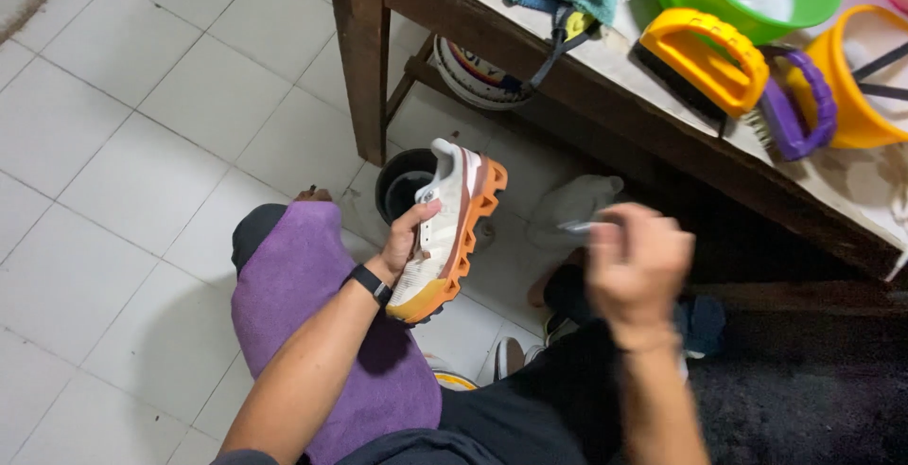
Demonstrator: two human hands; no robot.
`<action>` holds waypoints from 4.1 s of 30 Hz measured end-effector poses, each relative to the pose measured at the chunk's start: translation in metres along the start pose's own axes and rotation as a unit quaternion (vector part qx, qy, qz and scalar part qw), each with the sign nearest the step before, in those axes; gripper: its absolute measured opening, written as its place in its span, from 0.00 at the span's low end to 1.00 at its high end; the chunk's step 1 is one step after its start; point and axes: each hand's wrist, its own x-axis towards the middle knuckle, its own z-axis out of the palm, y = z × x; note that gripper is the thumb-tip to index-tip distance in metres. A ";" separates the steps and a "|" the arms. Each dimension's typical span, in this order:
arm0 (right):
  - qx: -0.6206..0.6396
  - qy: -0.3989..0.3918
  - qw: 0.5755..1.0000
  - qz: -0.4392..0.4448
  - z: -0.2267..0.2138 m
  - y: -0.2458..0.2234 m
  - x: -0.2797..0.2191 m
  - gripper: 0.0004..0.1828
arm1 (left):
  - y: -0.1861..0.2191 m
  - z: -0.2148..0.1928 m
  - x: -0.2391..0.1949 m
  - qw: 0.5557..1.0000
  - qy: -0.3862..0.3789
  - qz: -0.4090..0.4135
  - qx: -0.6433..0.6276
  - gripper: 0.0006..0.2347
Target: The person cleans a white and orange sneaker by scrubbing it with a brush and wiping it with a cloth. The person repeatedly scrubs the shoe's upper and sole, then wipes it down with a green cloth.
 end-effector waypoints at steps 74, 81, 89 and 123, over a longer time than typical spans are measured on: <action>0.226 0.063 0.971 0.044 0.210 -0.001 -0.039 0.17 | -0.013 -0.029 0.006 0.952 0.268 -0.093 0.116 0.16; 0.251 0.080 0.965 0.019 0.205 -0.017 -0.039 0.19 | -0.008 -0.019 0.006 0.953 0.260 -0.070 0.139 0.17; 0.222 0.080 0.971 0.034 0.205 -0.021 -0.042 0.20 | -0.017 -0.044 0.016 0.964 0.246 -0.026 0.101 0.15; 0.380 0.024 0.921 -0.087 0.179 -0.049 -0.045 0.14 | -0.005 -0.017 0.014 0.945 0.268 0.037 0.183 0.16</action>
